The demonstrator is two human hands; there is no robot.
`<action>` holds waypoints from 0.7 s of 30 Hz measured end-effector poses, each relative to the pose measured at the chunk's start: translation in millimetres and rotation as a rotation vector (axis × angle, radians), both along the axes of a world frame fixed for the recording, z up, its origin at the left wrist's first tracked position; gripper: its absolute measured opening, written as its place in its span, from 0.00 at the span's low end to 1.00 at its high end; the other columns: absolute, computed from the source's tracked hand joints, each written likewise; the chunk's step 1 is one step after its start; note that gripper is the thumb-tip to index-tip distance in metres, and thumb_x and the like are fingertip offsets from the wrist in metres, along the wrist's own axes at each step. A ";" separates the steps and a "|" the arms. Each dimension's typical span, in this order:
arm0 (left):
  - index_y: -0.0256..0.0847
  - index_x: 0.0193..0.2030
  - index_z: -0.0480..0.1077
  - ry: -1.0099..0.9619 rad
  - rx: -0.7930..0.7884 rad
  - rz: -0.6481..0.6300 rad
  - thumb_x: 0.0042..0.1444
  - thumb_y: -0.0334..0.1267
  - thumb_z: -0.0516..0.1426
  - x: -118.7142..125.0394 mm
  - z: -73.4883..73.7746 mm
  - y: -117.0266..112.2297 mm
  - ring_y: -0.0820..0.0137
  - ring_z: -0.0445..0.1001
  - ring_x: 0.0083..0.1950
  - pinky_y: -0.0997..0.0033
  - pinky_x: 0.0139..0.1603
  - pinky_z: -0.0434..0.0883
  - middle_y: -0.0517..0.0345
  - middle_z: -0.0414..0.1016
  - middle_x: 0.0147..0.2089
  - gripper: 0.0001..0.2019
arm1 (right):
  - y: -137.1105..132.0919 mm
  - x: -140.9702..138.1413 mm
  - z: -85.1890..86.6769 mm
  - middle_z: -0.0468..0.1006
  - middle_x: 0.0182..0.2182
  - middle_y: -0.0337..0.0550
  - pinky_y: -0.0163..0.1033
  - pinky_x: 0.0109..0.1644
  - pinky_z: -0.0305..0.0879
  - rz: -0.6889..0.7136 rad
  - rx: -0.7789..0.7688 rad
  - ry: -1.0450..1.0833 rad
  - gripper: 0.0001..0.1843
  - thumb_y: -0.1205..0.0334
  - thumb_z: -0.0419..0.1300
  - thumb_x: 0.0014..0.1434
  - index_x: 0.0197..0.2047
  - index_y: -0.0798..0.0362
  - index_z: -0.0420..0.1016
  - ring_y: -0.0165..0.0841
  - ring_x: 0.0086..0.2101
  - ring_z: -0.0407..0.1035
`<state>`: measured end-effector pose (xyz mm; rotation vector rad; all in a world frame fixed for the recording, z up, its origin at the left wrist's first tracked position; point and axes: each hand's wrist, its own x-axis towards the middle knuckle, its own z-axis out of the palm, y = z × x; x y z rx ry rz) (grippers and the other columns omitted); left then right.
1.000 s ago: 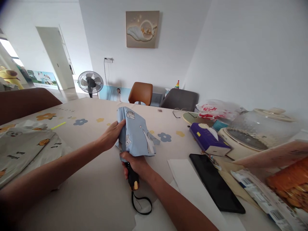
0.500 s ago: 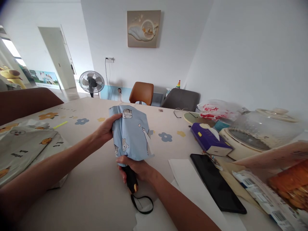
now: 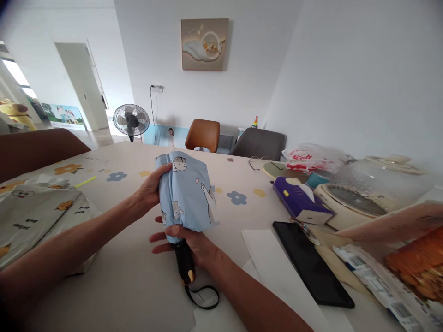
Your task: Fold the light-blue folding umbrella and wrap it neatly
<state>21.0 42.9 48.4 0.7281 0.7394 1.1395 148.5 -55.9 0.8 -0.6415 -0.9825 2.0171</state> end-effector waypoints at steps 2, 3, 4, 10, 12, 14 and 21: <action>0.36 0.41 0.71 -0.004 -0.009 0.010 0.43 0.44 0.61 0.5 -1.2 0.6 0.61 0.74 0.43 0.63 0.45 0.73 0.49 0.75 0.43 0.19 | 1.8 2.4 -1.9 0.72 0.38 0.47 0.41 0.33 0.70 0.015 -0.022 -0.031 0.18 0.63 0.61 0.46 0.41 0.57 0.69 0.30 0.28 0.69; 0.36 0.41 0.71 0.000 -0.013 0.019 0.42 0.44 0.61 0.8 -2.0 1.1 0.61 0.74 0.43 0.63 0.45 0.73 0.49 0.75 0.43 0.19 | 2.9 3.6 -3.0 0.72 0.35 0.46 0.38 0.30 0.68 0.026 -0.033 -0.045 0.15 0.63 0.61 0.46 0.39 0.58 0.70 0.28 0.25 0.67; 0.36 0.40 0.71 0.006 -0.017 0.026 0.42 0.44 0.61 1.0 -2.7 1.6 0.60 0.74 0.43 0.62 0.45 0.73 0.49 0.75 0.43 0.19 | 3.8 4.6 -4.0 0.72 0.32 0.44 0.35 0.26 0.67 0.031 -0.043 -0.056 0.14 0.63 0.61 0.46 0.37 0.58 0.70 0.26 0.23 0.66; 0.37 0.42 0.70 0.041 -0.022 0.021 0.42 0.46 0.61 -0.8 -5.0 5.0 0.60 0.73 0.44 0.62 0.45 0.72 0.49 0.74 0.44 0.20 | 1.5 2.3 -3.6 0.71 0.40 0.46 0.38 0.30 0.68 -0.026 -0.042 -0.076 0.18 0.63 0.63 0.43 0.40 0.56 0.69 0.35 0.33 0.71; 0.38 0.42 0.70 0.056 -0.016 0.039 0.43 0.47 0.60 -2.6 -5.7 7.4 0.59 0.73 0.43 0.61 0.44 0.72 0.49 0.75 0.43 0.21 | 1.3 1.3 -3.5 0.72 0.37 0.45 0.36 0.27 0.67 -0.017 -0.061 -0.117 0.16 0.62 0.62 0.44 0.38 0.57 0.69 0.31 0.29 0.70; 0.38 0.42 0.70 0.060 -0.018 0.064 0.43 0.48 0.60 -4.3 -7.2 10.3 0.60 0.74 0.42 0.62 0.43 0.72 0.50 0.75 0.43 0.21 | 3.0 1.1 -4.3 0.71 0.27 0.40 0.31 0.20 0.60 -0.002 -0.103 -0.178 0.11 0.62 0.62 0.44 0.32 0.57 0.68 0.24 0.19 0.64; 0.37 0.37 0.70 -0.004 -0.039 0.122 0.39 0.45 0.63 -10.9 -12.9 21.9 0.65 0.73 0.35 0.66 0.38 0.72 0.52 0.75 0.36 0.18 | 4.6 0.1 -5.1 0.59 0.16 0.29 0.28 0.16 0.50 0.002 -0.142 -0.224 0.11 0.62 0.61 0.46 0.27 0.54 0.62 0.20 0.14 0.50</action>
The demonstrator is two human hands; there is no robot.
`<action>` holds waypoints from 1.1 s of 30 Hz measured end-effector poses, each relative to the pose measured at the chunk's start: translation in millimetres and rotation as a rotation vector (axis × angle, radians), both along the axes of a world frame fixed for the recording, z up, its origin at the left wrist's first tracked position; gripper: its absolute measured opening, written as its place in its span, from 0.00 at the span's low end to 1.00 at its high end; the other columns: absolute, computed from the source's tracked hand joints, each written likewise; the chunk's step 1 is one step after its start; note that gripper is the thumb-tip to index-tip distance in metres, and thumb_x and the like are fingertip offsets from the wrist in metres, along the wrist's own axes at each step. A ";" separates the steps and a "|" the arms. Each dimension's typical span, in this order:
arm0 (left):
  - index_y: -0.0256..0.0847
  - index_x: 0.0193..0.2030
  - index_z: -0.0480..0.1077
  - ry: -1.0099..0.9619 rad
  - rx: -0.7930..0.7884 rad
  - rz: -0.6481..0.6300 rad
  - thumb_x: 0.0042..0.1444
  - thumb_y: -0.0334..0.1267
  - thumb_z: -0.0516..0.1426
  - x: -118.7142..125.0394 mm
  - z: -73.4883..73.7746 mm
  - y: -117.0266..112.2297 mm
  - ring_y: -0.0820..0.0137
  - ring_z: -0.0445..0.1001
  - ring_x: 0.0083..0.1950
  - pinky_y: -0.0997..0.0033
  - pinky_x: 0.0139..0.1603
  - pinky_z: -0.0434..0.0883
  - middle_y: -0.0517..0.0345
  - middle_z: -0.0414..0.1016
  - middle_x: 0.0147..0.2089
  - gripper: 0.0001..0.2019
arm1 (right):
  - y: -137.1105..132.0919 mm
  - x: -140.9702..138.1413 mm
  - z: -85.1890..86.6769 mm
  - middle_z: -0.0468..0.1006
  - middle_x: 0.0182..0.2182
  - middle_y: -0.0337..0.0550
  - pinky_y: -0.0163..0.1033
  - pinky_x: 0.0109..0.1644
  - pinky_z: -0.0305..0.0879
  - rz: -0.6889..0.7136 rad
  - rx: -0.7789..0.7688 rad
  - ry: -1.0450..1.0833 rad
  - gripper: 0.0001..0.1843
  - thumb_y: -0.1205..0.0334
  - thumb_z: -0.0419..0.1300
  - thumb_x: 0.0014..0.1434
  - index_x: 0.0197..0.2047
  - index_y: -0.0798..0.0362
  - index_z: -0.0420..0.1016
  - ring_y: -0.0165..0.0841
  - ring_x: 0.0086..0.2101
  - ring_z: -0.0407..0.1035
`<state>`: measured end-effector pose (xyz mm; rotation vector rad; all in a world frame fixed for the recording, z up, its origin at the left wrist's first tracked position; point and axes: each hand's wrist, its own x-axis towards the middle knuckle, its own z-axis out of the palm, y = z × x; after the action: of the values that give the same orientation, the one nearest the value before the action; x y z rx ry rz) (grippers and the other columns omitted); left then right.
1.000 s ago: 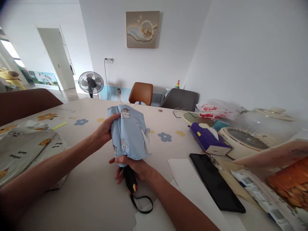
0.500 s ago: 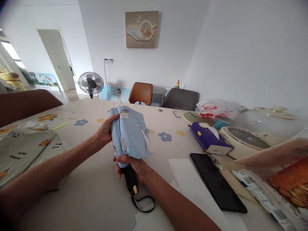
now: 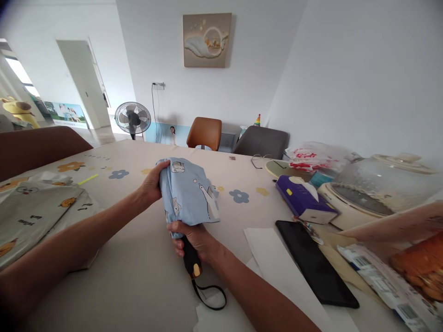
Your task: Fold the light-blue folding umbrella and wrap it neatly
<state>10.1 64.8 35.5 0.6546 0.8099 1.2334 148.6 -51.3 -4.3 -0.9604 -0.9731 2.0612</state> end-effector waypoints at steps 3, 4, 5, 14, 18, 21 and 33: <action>0.37 0.33 0.69 0.000 0.088 0.073 0.41 0.43 0.62 -7.9 -1.0 9.7 0.70 0.72 0.31 0.70 0.36 0.71 0.57 0.73 0.32 0.14 | -1.4 -2.3 -2.0 0.58 0.15 0.29 0.28 0.16 0.51 -0.011 0.009 0.026 0.11 0.61 0.62 0.45 0.27 0.54 0.61 0.20 0.14 0.51; 0.37 0.32 0.68 0.006 0.118 0.094 0.42 0.41 0.61 -10.3 -2.0 13.1 0.72 0.71 0.30 0.71 0.35 0.70 0.58 0.72 0.30 0.12 | -0.7 -3.0 -2.8 0.57 0.15 0.29 0.28 0.15 0.51 -0.040 0.013 0.037 0.12 0.61 0.62 0.45 0.27 0.54 0.61 0.20 0.14 0.50; 0.37 0.31 0.67 0.019 0.132 0.110 0.43 0.39 0.60 -12.1 -3.7 16.1 0.73 0.70 0.30 0.72 0.35 0.70 0.59 0.71 0.29 0.10 | 0.9 -3.6 -3.6 0.57 0.16 0.29 0.28 0.15 0.51 -0.089 0.021 0.044 0.12 0.60 0.62 0.45 0.27 0.54 0.61 0.20 0.14 0.50; 0.33 0.32 0.67 0.220 -0.045 -0.544 0.47 0.41 0.59 23.6 -31.1 -16.2 0.68 0.71 0.36 0.69 0.41 0.68 0.50 0.72 0.33 0.11 | 15.3 3.5 -8.5 0.58 0.14 0.30 0.32 0.15 0.59 -0.431 0.058 -0.085 0.11 0.57 0.59 0.48 0.26 0.54 0.62 0.23 0.14 0.55; 0.34 0.32 0.68 0.223 -0.014 -0.608 0.49 0.42 0.56 34.5 -35.6 -31.5 0.69 0.70 0.36 0.70 0.39 0.67 0.52 0.72 0.33 0.11 | 14.4 1.2 -7.0 0.60 0.17 0.30 0.31 0.14 0.58 -0.467 -0.002 -0.114 0.11 0.60 0.62 0.45 0.29 0.53 0.63 0.23 0.15 0.56; 0.34 0.29 0.67 0.403 0.053 -0.490 0.47 0.38 0.56 32.8 -34.7 -29.3 0.69 0.69 0.36 0.70 0.39 0.67 0.53 0.70 0.31 0.08 | 16.8 2.7 -5.4 0.59 0.17 0.30 0.29 0.13 0.55 -0.440 -0.053 -0.101 0.12 0.59 0.63 0.46 0.31 0.53 0.63 0.22 0.14 0.55; 0.42 0.50 0.60 1.225 1.143 0.037 0.49 0.40 0.57 48.5 -26.7 -72.7 0.64 0.58 0.58 0.60 0.58 0.55 0.52 0.63 0.56 0.21 | 23.2 1.0 -5.8 0.57 0.12 0.29 0.29 0.14 0.54 -0.440 -0.059 -0.140 0.05 0.60 0.54 0.52 0.28 0.52 0.61 0.23 0.12 0.53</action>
<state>58.5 -8.0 8.8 2.4724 1.0092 1.1924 149.6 -28.1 -10.1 -1.2395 -0.6944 1.6785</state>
